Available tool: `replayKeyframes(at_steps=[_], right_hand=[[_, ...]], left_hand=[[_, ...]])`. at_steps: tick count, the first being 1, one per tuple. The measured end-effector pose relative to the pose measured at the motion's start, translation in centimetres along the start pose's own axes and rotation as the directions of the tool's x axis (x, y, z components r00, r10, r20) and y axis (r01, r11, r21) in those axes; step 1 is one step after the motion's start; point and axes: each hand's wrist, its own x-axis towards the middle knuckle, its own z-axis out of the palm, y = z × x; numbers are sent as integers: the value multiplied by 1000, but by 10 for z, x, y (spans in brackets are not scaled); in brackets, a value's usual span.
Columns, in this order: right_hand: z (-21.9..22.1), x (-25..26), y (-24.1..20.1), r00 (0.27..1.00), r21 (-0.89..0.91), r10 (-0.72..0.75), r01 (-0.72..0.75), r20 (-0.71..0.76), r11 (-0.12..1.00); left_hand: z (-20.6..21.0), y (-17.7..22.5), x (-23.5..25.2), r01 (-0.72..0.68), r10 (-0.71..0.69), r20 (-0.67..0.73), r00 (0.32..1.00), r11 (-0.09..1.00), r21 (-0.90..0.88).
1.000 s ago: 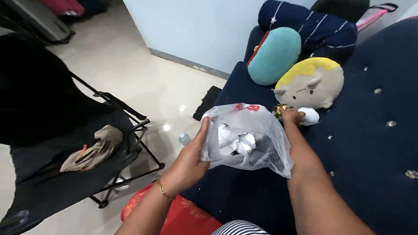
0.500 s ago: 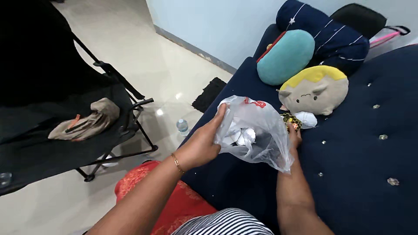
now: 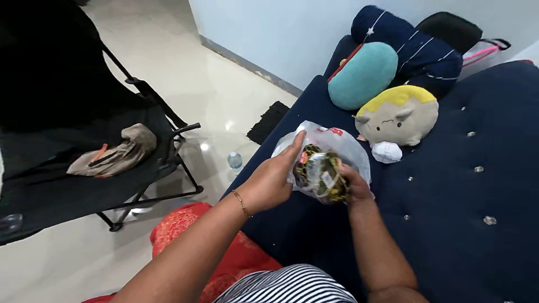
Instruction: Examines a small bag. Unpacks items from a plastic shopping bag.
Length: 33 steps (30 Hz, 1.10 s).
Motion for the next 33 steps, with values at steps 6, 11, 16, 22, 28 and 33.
replayKeyframes(at_steps=[6, 11, 16, 22, 28, 33], right_hand=[[0, 83, 8, 955, -523, 37, -194, -295, 830], [1, 45, -53, 967, -872, -243, 60, -69, 485], [-111, 31, -102, 706, -763, -662, 276, -251, 584], [-280, 61, -73, 600, -714, -388, -553, -699, 430], [-300, 61, -37, 619, -723, -406, -666, -672, 182], [-275, 65, -23, 601, -667, -399, -744, -693, 37]], left_hand=[[2, -1, -8, -10, 10, -13, 1000, 1000, 16], [-2, -12, -2, -23, 22, -76, 997, 1000, -8], [2, -18, 4, -3, 3, -39, 999, 1000, -8], [16, -12, 8, -43, 44, 29, 999, 998, -37], [8, -5, 13, -16, 19, 40, 999, 998, -63], [10, -6, 16, 8, -5, 36, 999, 997, -74]])
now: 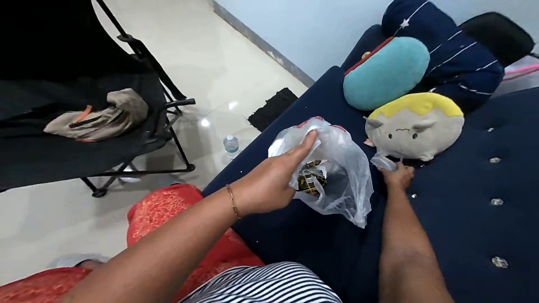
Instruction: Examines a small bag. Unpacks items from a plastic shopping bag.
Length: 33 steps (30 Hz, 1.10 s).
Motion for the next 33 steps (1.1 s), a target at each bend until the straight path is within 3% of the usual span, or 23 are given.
replayKeyframes(at_steps=[2, 4, 5, 7, 8, 9, 10, 12, 13, 14, 16, 17, 18, 19, 20, 22, 23, 24, 25, 27, 28, 31, 33], right_hand=[[-5, -11, -11, 1000, 221, 21, -17, -16, 975], [-22, -27, -27, 999, 599, 43, -38, 7, 800], [-38, -42, -36, 999, 783, -22, -13, 35, 622], [-69, -74, -46, 941, 986, -339, 71, -17, 148], [-83, -92, -52, 864, 996, -497, 90, -79, -3], [-96, -109, -59, 757, 991, -640, 116, -132, -68], [-110, -126, -70, 613, 987, -776, 140, -150, -80], [-122, -141, -98, 199, 980, -976, 194, -83, -44], [-123, -146, -110, 93, 963, -996, 268, -4, 21], [-123, -151, -118, 136, 907, -986, 398, 92, 140], [-117, -153, -127, 427, 570, -887, 691, 174, 444], [-114, -150, -128, 548, 381, -827, 744, 121, 549], [-114, -151, -127, 620, 271, -784, 752, 16, 601], [-116, -153, -120, 627, 257, -770, 768, -120, 586], [-119, -158, -110, 581, 341, -771, 803, -262, 489], [-126, -164, -85, 466, 596, -755, 793, -462, 125], [-128, -165, -72, 445, 636, -730, 772, -518, 20], [-126, -163, -57, 477, 658, -701, 753, -531, 13], [-119, -161, -40, 542, 683, -684, 725, -488, 87], [-92, -164, -13, 715, 655, -654, 621, -247, 431], [-72, -167, -9, 763, 603, -633, 567, -129, 561], [0, -184, -27, 725, 394, -684, 652, -76, 648], [33, -206, -59, 687, 342, -686, 721, -239, 603]], left_hand=[[-1, 2, -1, -2, 2, -4, 1000, 1000, 9], [-2, 2, -2, 0, 0, -4, 1000, 1000, 10], [-2, 2, -2, 2, -2, -8, 1000, 1000, 3], [-2, 2, -1, -6, 5, -24, 1000, 1000, -19], [-1, 2, -1, -14, 13, -35, 999, 1000, -28], [0, 2, -1, -26, 24, -45, 999, 999, -38], [2, 3, -1, -36, 34, -51, 998, 999, -41], [5, 7, -4, -48, 46, -55, 997, 998, -39], [5, 11, -6, -36, 34, -38, 999, 999, -41], [5, 14, -8, -27, 26, -22, 999, 999, -38], [5, 14, -16, -49, 49, -2, 999, 999, -18], [4, 14, -19, -61, 61, 12, 998, 998, -8], [3, 13, -23, -70, 70, 19, 997, 998, -3], [2, 13, -25, -75, 75, 16, 997, 997, -1], [0, 13, -26, -76, 76, -3, 997, 997, 3], [-3, 7, -26, -89, 87, -83, 993, 996, -16], [-6, 2, -24, -88, 82, -120, 989, 995, -47], [-9, -3, -21, -86, 72, -137, 988, 992, -92], [-12, -9, -19, -94, 73, -159, 985, 987, -132], [-15, -16, -16, -106, 67, -194, 979, 974, -199], [-16, -17, -15, -109, 62, -207, 976, 968, -227], [-20, -19, -15, -103, 34, -232, 972, 951, -293], [-19, -17, -13, -109, 29, -247, 969, 943, -316]])
